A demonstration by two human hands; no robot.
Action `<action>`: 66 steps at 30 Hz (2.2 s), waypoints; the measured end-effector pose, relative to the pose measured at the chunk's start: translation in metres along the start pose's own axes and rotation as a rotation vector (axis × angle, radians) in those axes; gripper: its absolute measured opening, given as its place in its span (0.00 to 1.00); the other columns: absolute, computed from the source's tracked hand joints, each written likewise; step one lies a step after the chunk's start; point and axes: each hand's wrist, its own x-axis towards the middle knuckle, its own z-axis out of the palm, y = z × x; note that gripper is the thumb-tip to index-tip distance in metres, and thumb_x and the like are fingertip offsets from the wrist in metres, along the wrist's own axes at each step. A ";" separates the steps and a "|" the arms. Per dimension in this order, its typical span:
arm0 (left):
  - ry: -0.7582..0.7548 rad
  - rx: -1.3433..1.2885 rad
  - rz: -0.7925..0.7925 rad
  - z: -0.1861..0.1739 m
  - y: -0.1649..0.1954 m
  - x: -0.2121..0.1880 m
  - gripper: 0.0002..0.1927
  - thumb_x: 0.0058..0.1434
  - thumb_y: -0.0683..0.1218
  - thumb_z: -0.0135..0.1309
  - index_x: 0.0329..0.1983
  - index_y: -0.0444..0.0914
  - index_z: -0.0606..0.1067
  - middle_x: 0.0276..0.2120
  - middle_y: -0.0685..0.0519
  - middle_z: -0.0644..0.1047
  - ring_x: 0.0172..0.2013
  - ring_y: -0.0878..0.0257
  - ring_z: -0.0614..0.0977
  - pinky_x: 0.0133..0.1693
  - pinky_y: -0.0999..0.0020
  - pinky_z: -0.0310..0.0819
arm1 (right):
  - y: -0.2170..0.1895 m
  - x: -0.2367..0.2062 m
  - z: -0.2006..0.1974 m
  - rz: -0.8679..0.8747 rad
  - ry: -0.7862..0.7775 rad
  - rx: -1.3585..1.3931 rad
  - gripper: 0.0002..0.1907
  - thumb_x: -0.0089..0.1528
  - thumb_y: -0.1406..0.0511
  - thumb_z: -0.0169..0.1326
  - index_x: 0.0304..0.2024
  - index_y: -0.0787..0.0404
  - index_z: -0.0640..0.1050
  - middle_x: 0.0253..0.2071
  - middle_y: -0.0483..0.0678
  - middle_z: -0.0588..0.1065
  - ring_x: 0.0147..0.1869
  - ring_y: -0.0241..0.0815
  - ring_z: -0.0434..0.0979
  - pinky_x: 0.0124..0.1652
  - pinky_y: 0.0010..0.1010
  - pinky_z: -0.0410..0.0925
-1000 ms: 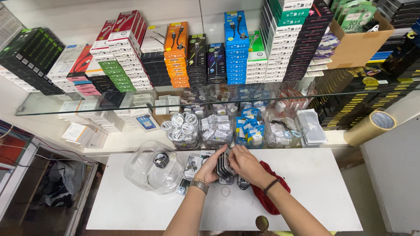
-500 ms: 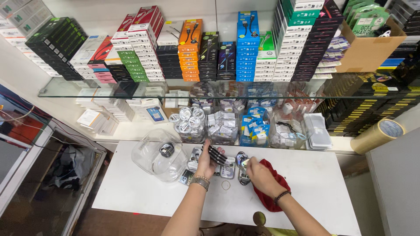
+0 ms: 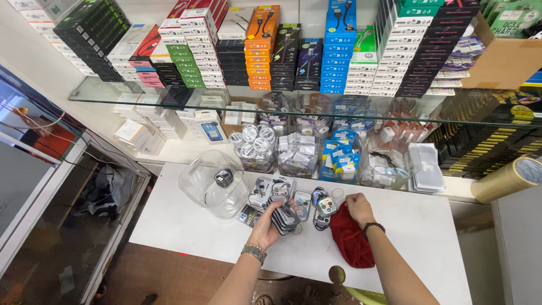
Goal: The person wipes packaged electronics products, including charger boxes and small accessory packages, with a red cloth and stacks the boxes on a glass display shelf. They then take packaged accessories from plastic containers, wipe each item, and arrange them on the counter.
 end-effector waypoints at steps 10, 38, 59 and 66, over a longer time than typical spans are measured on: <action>-0.099 0.214 -0.034 -0.032 -0.008 0.002 0.26 0.63 0.52 0.55 0.61 0.32 0.75 0.50 0.49 0.81 0.46 0.60 0.82 0.51 0.64 0.77 | -0.035 -0.103 0.069 0.221 -0.914 0.896 0.27 0.65 0.55 0.56 0.61 0.63 0.71 0.53 0.49 0.76 0.54 0.40 0.78 0.53 0.36 0.74; 0.449 1.027 0.224 -0.062 -0.037 -0.005 0.17 0.55 0.44 0.69 0.39 0.29 0.75 0.34 0.43 0.84 0.31 0.58 0.86 0.32 0.62 0.83 | 0.009 -0.131 0.073 -0.182 0.244 -0.354 0.27 0.57 0.59 0.62 0.59 0.51 0.74 0.63 0.51 0.69 0.67 0.55 0.67 0.61 0.49 0.66; -0.243 0.408 -0.156 0.026 -0.060 0.022 0.22 0.70 0.48 0.48 0.65 0.36 0.66 0.57 0.52 0.78 0.54 0.63 0.81 0.53 0.59 0.77 | -0.053 -0.147 0.016 -0.320 0.454 0.167 0.22 0.60 0.59 0.60 0.53 0.60 0.72 0.53 0.61 0.74 0.53 0.59 0.77 0.47 0.42 0.72; -0.373 0.613 -0.099 0.053 -0.036 0.007 0.21 0.72 0.48 0.47 0.66 0.37 0.66 0.56 0.54 0.77 0.55 0.66 0.79 0.53 0.65 0.77 | -0.020 -0.113 -0.034 -0.102 0.249 0.952 0.22 0.67 0.53 0.53 0.57 0.61 0.73 0.53 0.58 0.77 0.51 0.44 0.78 0.45 0.36 0.74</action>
